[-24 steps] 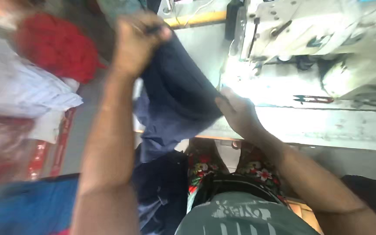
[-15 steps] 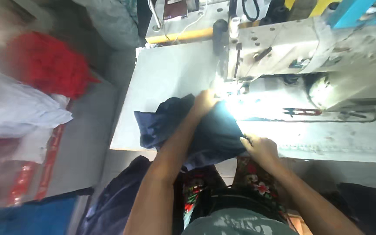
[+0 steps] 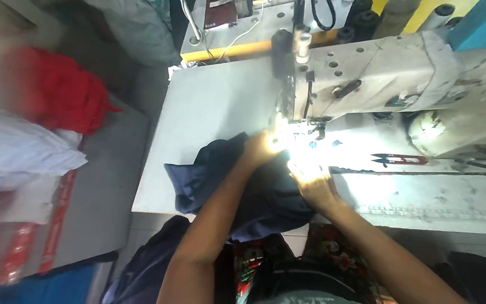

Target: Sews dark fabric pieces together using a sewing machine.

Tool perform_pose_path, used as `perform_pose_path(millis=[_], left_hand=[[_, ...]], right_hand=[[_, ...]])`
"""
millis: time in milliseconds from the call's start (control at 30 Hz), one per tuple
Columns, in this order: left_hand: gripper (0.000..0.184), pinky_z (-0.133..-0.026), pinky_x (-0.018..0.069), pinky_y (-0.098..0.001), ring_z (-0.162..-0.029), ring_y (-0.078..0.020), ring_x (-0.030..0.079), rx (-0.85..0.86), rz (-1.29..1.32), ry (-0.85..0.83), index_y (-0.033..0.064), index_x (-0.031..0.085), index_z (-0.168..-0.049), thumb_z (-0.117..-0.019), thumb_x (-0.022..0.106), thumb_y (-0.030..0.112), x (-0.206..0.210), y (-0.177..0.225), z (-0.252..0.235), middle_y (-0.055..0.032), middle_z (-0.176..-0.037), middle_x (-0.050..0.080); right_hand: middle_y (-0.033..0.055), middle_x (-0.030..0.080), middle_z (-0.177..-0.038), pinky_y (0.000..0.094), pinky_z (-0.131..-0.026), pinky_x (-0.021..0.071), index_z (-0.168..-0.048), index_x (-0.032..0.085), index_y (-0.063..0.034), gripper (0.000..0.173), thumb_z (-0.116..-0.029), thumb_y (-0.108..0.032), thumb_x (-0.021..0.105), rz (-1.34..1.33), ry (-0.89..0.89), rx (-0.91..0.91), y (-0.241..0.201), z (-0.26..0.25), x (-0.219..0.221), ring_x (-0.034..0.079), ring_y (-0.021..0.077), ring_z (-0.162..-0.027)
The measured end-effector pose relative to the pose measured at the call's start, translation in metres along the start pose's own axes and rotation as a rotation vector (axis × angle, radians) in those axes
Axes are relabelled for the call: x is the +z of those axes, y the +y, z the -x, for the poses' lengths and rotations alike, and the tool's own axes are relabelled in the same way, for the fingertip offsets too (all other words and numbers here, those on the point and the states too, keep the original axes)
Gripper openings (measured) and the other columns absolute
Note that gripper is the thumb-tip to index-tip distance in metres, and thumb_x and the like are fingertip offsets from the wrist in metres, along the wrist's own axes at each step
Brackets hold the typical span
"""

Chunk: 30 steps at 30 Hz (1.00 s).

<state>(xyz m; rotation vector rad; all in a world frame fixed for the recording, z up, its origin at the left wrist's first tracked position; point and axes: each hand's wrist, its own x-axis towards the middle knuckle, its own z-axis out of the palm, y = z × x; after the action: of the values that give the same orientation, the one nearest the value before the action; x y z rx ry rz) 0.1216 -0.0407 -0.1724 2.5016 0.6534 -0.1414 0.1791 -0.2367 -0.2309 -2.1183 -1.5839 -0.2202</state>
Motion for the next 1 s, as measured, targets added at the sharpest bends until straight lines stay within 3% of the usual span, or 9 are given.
perform_pose_path(millis=[67,167,267,433,533,633,700,833,1000], left_hand=[[0.04,-0.09,0.0486,-0.0605,-0.111,-0.0382,0.066,-0.035,-0.026,0.046,-0.0007,0.074,-0.102,-0.1033,0.059,0.036,0.0,0.0,-0.001,-0.0198,-0.122,0.068],[0.033,-0.083,0.0506,-0.058,-0.105,-0.0374,0.068,0.01,-0.1,0.175,0.0026,0.075,-0.096,-0.0952,0.069,0.035,0.012,0.002,-0.006,-0.019,-0.112,0.071],[0.039,-0.087,0.0517,-0.0582,-0.108,-0.0402,0.067,0.102,-0.091,0.204,0.0038,0.075,-0.114,-0.0894,0.077,0.034,0.017,0.007,-0.006,-0.0222,-0.115,0.071],[0.022,-0.088,0.048,-0.0546,-0.1,-0.0361,0.067,0.163,0.008,0.119,0.0004,0.076,-0.096,-0.0957,0.069,0.022,0.021,0.003,-0.016,-0.0191,-0.095,0.072],[0.026,-0.091,0.0475,-0.0553,-0.101,-0.0359,0.066,0.103,0.007,0.067,-0.0012,0.074,-0.095,-0.0947,0.07,0.025,0.017,-0.009,-0.026,-0.0207,-0.099,0.071],[0.038,-0.103,0.0445,-0.0597,-0.12,-0.0434,0.061,-0.039,-0.096,0.077,-0.0074,0.069,-0.114,-0.0961,0.069,0.026,-0.003,-0.008,-0.029,-0.0276,-0.121,0.066],[0.038,-0.106,0.0407,-0.0598,-0.127,-0.0451,0.056,-0.081,-0.147,0.095,-0.0095,0.067,-0.118,-0.0964,0.069,0.022,-0.016,0.0,-0.029,-0.0292,-0.126,0.064],[0.034,-0.099,0.0431,-0.0623,-0.124,-0.0472,0.056,-0.063,-0.165,0.232,-0.0076,0.065,-0.123,-0.0949,0.067,0.012,-0.02,0.009,-0.027,-0.0294,-0.126,0.062],[0.036,-0.104,0.0444,-0.0553,-0.121,-0.0406,0.06,0.116,0.011,0.13,-0.0031,0.07,-0.121,-0.092,0.074,0.019,0.001,0.001,-0.028,-0.0254,-0.126,0.065]], right_hand=[[0.0127,0.073,-0.124,0.0563,-0.088,0.0523,-0.121,0.075,-0.008,0.027,-0.0999,-0.014,0.06,0.017,0.015,-0.014,-0.001,0.003,0.003,0.069,0.0369,-0.111],[0.0102,0.074,-0.119,0.0512,-0.079,0.0538,-0.117,0.077,-0.0098,0.024,-0.0987,-0.013,0.061,0.033,0.057,-0.072,0.002,0.005,0.005,0.071,0.0338,-0.102],[0.0062,0.075,-0.121,0.0477,-0.079,0.0546,-0.109,0.079,-0.012,0.022,-0.097,-0.01,0.061,0.031,0.1,-0.099,0.003,0.007,0.003,0.072,0.0308,-0.102],[0.0024,0.076,-0.118,0.0444,-0.077,0.0515,-0.108,0.08,-0.0141,0.024,-0.0951,-0.006,0.061,0.048,0.11,-0.112,0.002,0.009,0.002,0.071,0.0286,-0.097],[0.0032,0.076,-0.118,0.0451,-0.078,0.0535,-0.108,0.08,-0.0135,0.024,-0.0949,-0.006,0.061,0.037,0.109,-0.109,0.002,0.008,0.003,0.072,0.0287,-0.097],[0.0061,0.076,-0.12,0.048,-0.08,0.0551,-0.111,0.079,-0.012,0.025,-0.0956,-0.007,0.06,0.005,0.081,-0.102,0.003,0.008,0.003,0.072,0.0308,-0.1],[0.0058,0.075,-0.12,0.0476,-0.08,0.0549,-0.111,0.079,-0.0124,0.025,-0.0963,-0.008,0.06,0.006,0.077,-0.1,0.003,0.008,0.003,0.072,0.0307,-0.101],[0.0045,0.076,-0.119,0.0465,-0.08,0.0546,-0.111,0.079,-0.0134,0.025,-0.0965,-0.009,0.06,0.029,0.089,-0.099,0.003,0.008,0.004,0.072,0.0291,-0.099],[0.0063,0.075,-0.12,0.047,-0.079,0.0542,-0.111,0.079,-0.012,0.024,-0.0971,-0.009,0.059,0.025,0.082,-0.109,0.003,0.009,0.003,0.072,0.0304,-0.098]])
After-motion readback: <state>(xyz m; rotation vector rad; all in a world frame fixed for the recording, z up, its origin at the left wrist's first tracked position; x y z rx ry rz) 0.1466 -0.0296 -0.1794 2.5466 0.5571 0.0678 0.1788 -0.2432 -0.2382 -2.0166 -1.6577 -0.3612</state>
